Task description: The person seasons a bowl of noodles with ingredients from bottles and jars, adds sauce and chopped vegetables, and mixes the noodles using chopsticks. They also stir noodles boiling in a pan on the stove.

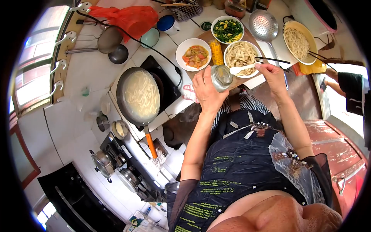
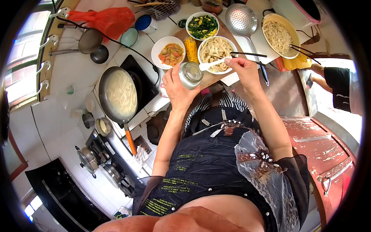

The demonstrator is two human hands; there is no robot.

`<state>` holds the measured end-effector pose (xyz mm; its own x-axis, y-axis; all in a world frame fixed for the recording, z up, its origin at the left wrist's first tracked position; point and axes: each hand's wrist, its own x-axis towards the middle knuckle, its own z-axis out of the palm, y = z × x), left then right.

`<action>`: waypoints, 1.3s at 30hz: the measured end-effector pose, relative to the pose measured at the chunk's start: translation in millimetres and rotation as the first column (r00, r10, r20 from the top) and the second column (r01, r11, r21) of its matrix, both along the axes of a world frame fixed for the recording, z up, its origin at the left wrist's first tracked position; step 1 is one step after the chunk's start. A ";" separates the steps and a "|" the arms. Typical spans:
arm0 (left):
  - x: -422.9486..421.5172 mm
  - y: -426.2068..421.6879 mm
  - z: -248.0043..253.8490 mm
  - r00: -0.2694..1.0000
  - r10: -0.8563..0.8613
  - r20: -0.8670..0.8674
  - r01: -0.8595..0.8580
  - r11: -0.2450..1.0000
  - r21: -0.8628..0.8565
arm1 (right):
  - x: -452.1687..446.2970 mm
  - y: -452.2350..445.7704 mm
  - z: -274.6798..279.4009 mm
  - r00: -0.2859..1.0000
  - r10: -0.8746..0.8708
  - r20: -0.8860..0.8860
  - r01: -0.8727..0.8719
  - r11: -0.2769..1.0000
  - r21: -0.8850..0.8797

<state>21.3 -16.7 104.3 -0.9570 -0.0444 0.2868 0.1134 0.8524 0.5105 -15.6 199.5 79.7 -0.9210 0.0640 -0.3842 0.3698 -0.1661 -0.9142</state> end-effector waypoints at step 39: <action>-19.0 18.4 5.4 0.989 -0.119 0.083 0.126 0.989 -0.077 | 8.5 1.0 7.0 0.998 -0.019 -0.053 0.020 0.999 0.031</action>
